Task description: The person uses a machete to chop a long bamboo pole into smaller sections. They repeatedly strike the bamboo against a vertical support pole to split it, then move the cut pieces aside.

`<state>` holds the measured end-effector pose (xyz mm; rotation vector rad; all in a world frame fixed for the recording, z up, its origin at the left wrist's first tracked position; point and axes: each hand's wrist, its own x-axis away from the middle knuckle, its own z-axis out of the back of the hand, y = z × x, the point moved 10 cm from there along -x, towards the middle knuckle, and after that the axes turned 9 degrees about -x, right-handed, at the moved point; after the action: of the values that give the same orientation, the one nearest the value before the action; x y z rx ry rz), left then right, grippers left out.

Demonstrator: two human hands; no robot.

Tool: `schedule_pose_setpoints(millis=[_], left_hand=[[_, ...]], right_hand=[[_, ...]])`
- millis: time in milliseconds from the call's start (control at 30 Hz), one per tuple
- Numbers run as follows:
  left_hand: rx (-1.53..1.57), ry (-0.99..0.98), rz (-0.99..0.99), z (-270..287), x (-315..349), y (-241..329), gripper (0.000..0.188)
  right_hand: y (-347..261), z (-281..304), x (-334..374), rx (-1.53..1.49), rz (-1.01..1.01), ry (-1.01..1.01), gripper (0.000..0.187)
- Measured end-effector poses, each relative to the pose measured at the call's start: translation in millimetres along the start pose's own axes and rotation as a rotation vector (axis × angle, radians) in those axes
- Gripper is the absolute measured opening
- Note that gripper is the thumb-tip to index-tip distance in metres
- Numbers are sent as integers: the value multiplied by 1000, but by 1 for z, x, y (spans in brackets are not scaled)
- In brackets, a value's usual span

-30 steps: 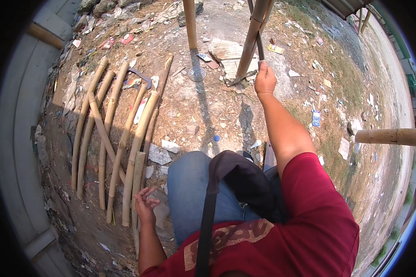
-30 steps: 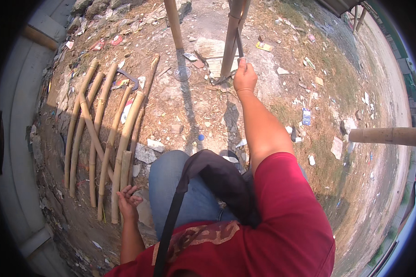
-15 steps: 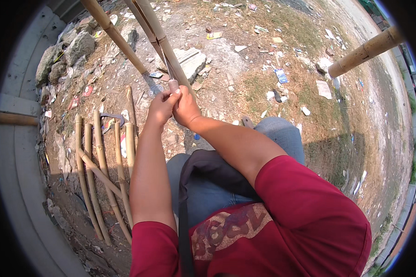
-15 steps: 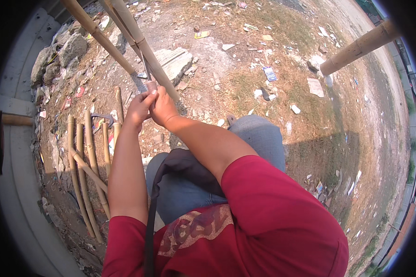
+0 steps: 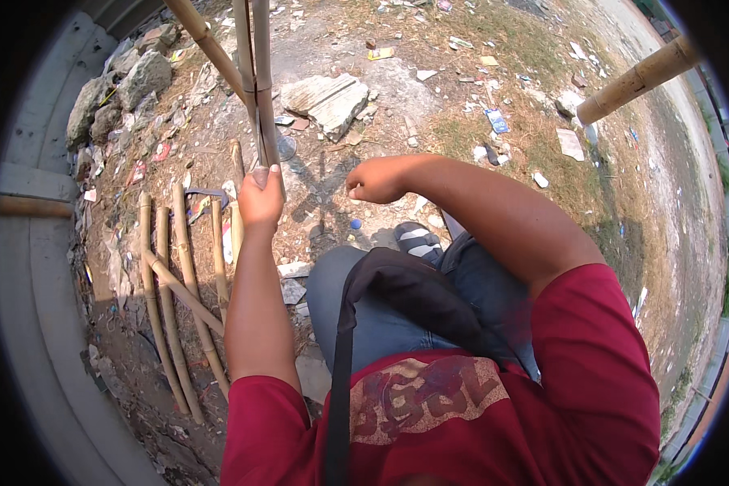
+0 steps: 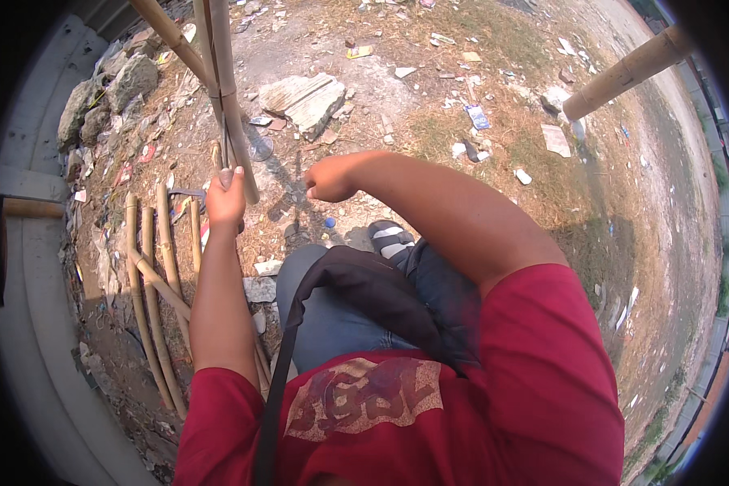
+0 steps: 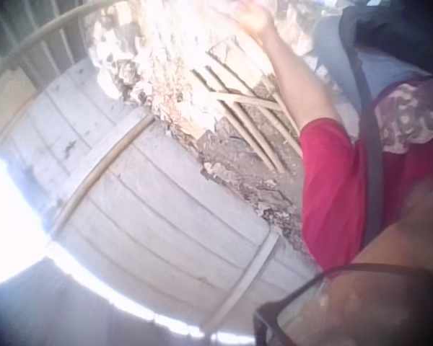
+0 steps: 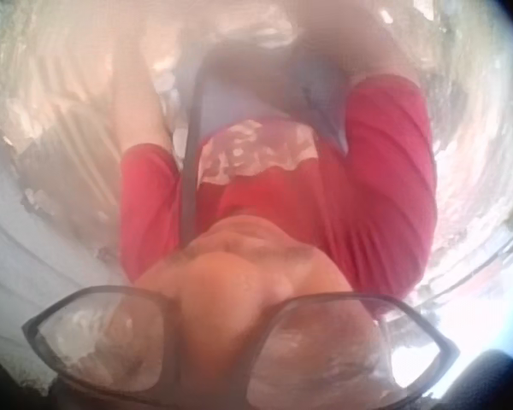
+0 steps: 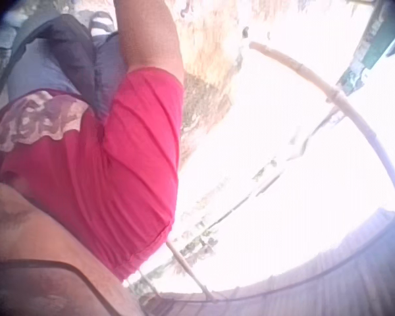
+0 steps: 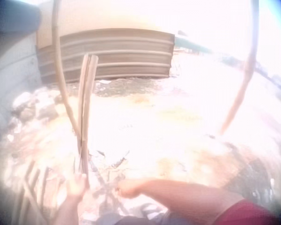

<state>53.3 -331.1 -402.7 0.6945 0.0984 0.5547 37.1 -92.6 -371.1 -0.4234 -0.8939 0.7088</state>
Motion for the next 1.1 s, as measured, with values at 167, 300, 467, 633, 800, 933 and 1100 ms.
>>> schedule_pose_setpoints(millis=[167,300,467,633,800,933,1100], left_hand=[[-67,-57,72,11,53,-85,50],[132,-162,181,0,99,-115,48],[236,-79,310,9,122,-148,49],[349,-22,361,42,131,-137,40],[563,-21,405,74,138,-84,38],[747,-55,483,112,154,-13,35],[838,-129,596,159,197,31,35]], right_hand=[[22,85,76,-112,-75,288,36],[32,101,67,-499,71,521,35],[20,81,17,-486,111,395,38],[-1,76,-12,-263,226,387,44],[-65,53,-23,-235,402,333,70],[-128,41,-12,-174,374,359,112],[-185,59,32,-191,278,325,110]])
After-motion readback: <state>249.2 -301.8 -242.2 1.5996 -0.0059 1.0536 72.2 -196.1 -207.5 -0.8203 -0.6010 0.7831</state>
